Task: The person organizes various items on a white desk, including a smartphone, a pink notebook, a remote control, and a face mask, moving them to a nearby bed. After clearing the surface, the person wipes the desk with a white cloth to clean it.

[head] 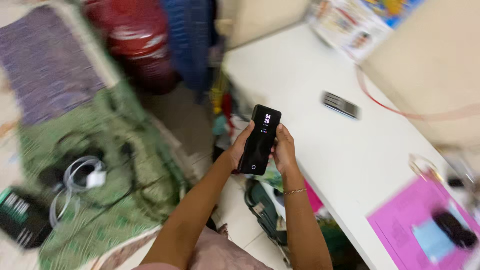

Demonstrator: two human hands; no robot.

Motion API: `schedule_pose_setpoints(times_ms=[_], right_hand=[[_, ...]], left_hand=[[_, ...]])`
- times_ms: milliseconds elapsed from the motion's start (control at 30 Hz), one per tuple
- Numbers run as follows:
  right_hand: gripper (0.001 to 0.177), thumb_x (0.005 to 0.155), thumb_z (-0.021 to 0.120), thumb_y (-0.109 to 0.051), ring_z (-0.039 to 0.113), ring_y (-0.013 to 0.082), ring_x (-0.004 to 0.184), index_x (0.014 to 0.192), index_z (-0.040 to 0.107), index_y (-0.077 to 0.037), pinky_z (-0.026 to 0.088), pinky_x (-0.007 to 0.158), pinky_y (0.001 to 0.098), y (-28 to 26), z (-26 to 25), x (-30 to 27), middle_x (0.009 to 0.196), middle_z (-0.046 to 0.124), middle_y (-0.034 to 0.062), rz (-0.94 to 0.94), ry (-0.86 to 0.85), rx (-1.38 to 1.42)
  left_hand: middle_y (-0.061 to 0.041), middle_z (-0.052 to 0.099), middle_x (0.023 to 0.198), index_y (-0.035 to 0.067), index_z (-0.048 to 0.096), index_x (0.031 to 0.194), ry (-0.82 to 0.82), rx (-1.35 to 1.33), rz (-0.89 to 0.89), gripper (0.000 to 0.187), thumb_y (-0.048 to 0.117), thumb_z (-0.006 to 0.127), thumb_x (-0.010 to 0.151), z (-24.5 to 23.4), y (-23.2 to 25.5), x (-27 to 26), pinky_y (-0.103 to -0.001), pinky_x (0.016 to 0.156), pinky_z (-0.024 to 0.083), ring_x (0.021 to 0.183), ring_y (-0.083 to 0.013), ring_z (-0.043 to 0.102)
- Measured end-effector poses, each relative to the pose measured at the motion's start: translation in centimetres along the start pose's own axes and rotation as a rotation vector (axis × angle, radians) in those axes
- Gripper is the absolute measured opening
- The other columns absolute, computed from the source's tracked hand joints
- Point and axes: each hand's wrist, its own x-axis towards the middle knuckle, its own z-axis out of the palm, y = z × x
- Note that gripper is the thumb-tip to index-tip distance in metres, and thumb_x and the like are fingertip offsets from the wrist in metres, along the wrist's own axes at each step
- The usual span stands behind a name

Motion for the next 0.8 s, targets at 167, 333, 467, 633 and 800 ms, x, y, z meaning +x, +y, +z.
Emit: schedule_pose_setpoints(times_ms=[167, 333, 467, 633, 800], right_hand=[[0.037, 0.107, 0.05, -0.041, 0.057, 0.0168, 0.079, 0.122, 0.058, -0.008, 0.048, 0.061, 0.0326, 6.4, 11.1, 1.7, 0.1, 0.064, 0.0028, 0.101, -0.327, -0.052], [0.043, 0.104, 0.051, -0.041, 0.064, 0.0197, 0.101, 0.131, 0.061, -0.009, 0.056, 0.093, 0.0384, 12.4, 22.0, 1.5, 0.118, 0.067, 0.0045, 0.256, -0.456, -0.348], [0.045, 0.104, 0.055, -0.039, 0.063, 0.0261, 0.115, 0.139, 0.059, -0.011, 0.055, 0.103, 0.0432, 18.6, 30.7, -0.6, 0.132, 0.065, 0.0091, 0.352, -0.523, -0.554], [0.047, 0.101, 0.055, -0.04, 0.064, 0.0234, 0.12, 0.142, 0.057, -0.015, 0.054, 0.103, 0.0413, 26.0, 41.9, -3.9, 0.134, 0.066, 0.0052, 0.448, -0.618, -0.735], [0.041, 0.102, 0.057, -0.033, 0.068, 0.0241, 0.11, 0.138, 0.061, -0.012, 0.057, 0.096, 0.0412, 34.0, 54.2, -7.1, 0.127, 0.069, 0.0064, 0.514, -0.622, -0.893]], left_hand=[[-0.008, 0.07, 0.094, 0.01, 0.067, 0.125, 0.215, 0.072, 0.085, 0.087, 0.085, 0.047, 0.086, -6.4, 4.5, -11.9, -0.041, 0.069, 0.058, 0.079, -0.0213, 0.068], [-0.017, 0.05, 0.129, 0.007, 0.052, 0.145, 0.781, 0.289, 0.059, 0.101, 0.09, 0.049, 0.089, -13.7, 6.9, -24.0, -0.055, 0.091, 0.047, 0.115, -0.0349, 0.05], [-0.011, 0.02, 0.169, 0.026, 0.026, 0.165, 1.062, 0.363, 0.045, 0.113, 0.089, 0.049, 0.074, -20.3, 8.7, -35.3, -0.059, 0.116, 0.023, 0.153, -0.0333, 0.021], [-0.024, 0.027, 0.166, 0.01, 0.012, 0.164, 1.562, 0.372, -0.059, 0.126, 0.084, 0.062, 0.076, -30.3, 9.7, -51.3, -0.061, 0.119, 0.031, 0.152, -0.0439, 0.03], [-0.028, 0.022, 0.163, 0.01, 0.014, 0.161, 2.071, 0.554, -0.422, 0.118, 0.079, 0.062, 0.078, -38.2, 9.8, -67.6, -0.069, 0.113, 0.024, 0.148, -0.0497, 0.024]])
